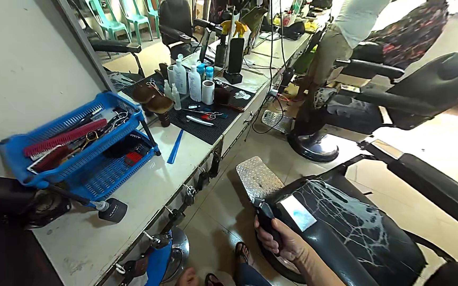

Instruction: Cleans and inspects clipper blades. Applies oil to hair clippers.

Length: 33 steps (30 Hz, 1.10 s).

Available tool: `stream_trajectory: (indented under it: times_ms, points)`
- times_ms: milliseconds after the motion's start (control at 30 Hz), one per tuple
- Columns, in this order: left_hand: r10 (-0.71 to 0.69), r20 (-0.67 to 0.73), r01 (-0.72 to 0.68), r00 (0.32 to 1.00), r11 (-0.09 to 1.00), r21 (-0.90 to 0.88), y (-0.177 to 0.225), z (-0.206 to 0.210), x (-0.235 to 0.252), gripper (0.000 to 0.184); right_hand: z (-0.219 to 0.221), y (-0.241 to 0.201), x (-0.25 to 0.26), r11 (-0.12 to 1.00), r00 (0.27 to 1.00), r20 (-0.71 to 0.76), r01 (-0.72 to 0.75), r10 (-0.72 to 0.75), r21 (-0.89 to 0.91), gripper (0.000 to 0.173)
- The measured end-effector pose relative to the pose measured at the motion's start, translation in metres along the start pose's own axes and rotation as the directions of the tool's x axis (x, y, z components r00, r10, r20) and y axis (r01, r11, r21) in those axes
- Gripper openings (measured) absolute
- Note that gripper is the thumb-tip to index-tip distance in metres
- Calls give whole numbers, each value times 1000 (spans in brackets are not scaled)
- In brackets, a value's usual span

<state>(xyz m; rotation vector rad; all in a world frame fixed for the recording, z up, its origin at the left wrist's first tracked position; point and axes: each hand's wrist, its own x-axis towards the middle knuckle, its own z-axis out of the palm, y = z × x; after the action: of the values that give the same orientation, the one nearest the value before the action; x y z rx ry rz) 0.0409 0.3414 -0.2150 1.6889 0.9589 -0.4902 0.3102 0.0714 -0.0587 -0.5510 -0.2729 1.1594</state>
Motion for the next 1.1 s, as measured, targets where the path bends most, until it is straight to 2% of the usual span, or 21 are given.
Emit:
stream_trajectory:
  times_ms: [100, 167, 267, 367, 433, 500, 600, 733, 833, 1100]
  points:
    - [170, 172, -121, 970, 957, -263, 89, 13, -18, 50, 0, -18, 16, 979, 993, -110, -67, 46, -192, 49]
    - [385, 253, -239, 888, 854, -463, 159, 10, -36, 62, 4, -31, 29, 931, 983, -177, -117, 59, -345, 48]
    - [689, 180, -465, 702, 634, -617, 253, 9, -36, 109, 9, -53, 53, 828, 980, -182, -166, 79, -535, 48]
    - [811, 59, -601, 583, 478, -641, 335, 11, -17, 128, 16, -74, 81, 690, 989, -149, -95, -19, -718, 47]
    - [829, 5, -625, 559, 425, -655, 374, 16, -5, 123, 17, -89, 98, 549, 981, -112, -8, -155, -836, 43]
    - [831, -44, -674, 554, 417, -610, 404, 18, 1, 102, 11, -113, 111, 418, 966, -69, 42, -248, -908, 39]
    - [825, -112, -732, 554, 418, -538, 434, 24, 12, 82, -4, -146, 125, 289, 957, -4, 83, -290, -954, 46]
    - [801, -188, -787, 569, 464, -407, 453, 33, 26, 71, -24, -168, 137, 276, 957, 3, 87, -291, -957, 46]
    - [795, -201, -806, 572, 500, -317, 459, 33, 35, 70, -32, -176, 144, 278, 956, -32, 53, -293, -959, 47]
    - [793, -172, -805, 585, 541, -245, 452, 27, 40, 70, -30, -174, 142, 219, 940, -156, -91, -302, -971, 50]
